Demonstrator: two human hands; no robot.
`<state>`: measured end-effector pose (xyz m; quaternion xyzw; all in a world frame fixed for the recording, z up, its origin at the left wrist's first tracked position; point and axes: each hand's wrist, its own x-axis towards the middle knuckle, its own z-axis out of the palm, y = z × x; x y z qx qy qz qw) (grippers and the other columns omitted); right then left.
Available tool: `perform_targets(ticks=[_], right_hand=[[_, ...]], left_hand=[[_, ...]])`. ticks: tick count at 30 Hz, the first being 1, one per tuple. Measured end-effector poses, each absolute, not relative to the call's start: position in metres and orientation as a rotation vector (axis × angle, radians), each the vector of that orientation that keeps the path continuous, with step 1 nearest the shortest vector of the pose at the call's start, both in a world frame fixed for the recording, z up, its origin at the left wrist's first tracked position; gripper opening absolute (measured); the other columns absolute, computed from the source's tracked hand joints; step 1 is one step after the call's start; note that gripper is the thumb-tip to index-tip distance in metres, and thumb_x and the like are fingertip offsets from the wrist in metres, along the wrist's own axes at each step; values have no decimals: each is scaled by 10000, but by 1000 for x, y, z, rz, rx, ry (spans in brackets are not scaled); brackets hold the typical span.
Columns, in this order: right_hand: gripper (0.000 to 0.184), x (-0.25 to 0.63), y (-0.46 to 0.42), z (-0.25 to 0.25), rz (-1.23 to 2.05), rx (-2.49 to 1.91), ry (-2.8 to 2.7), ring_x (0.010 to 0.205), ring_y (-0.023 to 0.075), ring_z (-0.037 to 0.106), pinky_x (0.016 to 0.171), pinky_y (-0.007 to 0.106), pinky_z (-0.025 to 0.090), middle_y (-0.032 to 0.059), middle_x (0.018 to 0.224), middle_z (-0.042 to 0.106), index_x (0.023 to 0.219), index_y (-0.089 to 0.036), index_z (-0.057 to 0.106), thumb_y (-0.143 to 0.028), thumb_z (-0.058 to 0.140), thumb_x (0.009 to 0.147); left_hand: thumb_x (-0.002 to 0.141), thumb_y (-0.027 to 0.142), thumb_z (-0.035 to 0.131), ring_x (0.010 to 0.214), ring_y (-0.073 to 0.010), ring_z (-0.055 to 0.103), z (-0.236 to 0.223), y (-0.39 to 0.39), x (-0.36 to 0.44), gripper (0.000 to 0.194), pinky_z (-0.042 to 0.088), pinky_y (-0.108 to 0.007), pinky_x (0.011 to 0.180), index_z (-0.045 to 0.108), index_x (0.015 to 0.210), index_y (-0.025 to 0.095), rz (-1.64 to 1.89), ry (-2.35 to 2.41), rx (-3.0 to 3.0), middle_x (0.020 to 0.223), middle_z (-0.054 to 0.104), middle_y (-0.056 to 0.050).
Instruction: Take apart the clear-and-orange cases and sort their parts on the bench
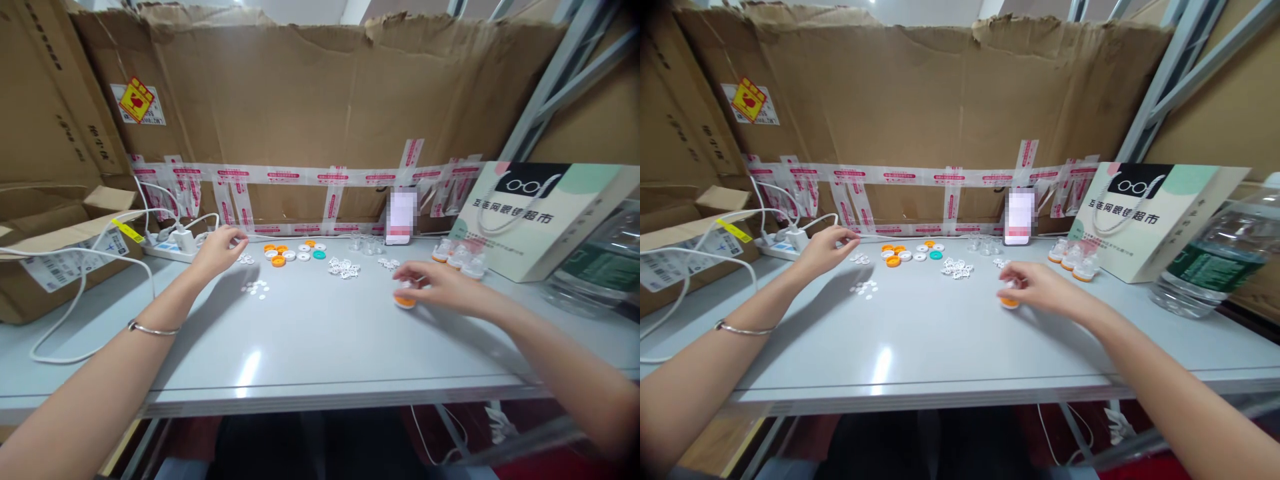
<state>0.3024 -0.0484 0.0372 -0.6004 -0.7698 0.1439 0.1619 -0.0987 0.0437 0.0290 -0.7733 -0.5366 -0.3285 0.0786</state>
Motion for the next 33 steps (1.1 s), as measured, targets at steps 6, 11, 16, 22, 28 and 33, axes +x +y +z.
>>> perform_targets(ticks=[6, 11, 16, 22, 28, 33], right_hand=[[345, 213, -35, 23, 630, -1243, -2276, 682, 136, 532, 652, 270, 432, 7, 761, 565, 936, -189, 553, -407, 631, 679], [314, 177, -13, 4, 604, -1066, -2167, 669, 122, 521, 654, 267, 425, -3, 750, 561, 876, -176, 538, -373, 659, 664], [344, 170, -10, -3, 691, -1029, -2048, 651, 117, 526, 610, 252, 418, -15, 735, 563, 819, -179, 514, -402, 688, 623], [327, 172, -14, -3, 716, -1042, -2013, 649, 112, 506, 606, 242, 401, -22, 733, 566, 767, -184, 517, -381, 709, 591], [292, 172, -18, -2, 538, -1133, -2043, 547, 95, 396, 505, 218, 305, -63, 592, 431, 749, -198, 501, -409, 663, 628], [224, 167, -24, -1, 530, -1164, -2058, 504, 87, 374, 487, 211, 273, -81, 534, 395, 714, -204, 435, -338, 606, 659]], left_hand=[[814, 336, 459, 779, -147, 541, 32, 21, -66, 244, 434, -224, 587, 615, 897, 169, -1082, -1344, -2553, 895, 547, -58], [789, 406, 521, 817, -146, 545, 25, 3, -40, 278, 423, -233, 631, 592, 950, 190, -867, -1137, -3050, 928, 591, -37], [620, 489, 676, 801, -158, 533, 14, -9, -21, 460, 418, -244, 642, 551, 944, 187, -747, -1181, -3254, 930, 588, -28], [646, 454, 648, 621, -127, 501, -1, -11, 0, 358, 379, -225, 529, 480, 789, 172, -902, -1508, -3215, 720, 549, 15], [661, 342, 611, 627, -127, 494, -7, -13, 8, 255, 362, -217, 526, 487, 803, 171, -973, -1595, -3195, 730, 546, 20], [625, 326, 638, 632, -126, 489, -8, -19, 13, 249, 341, -210, 524, 490, 745, 166, -1040, -1557, -3139, 706, 537, 31]])
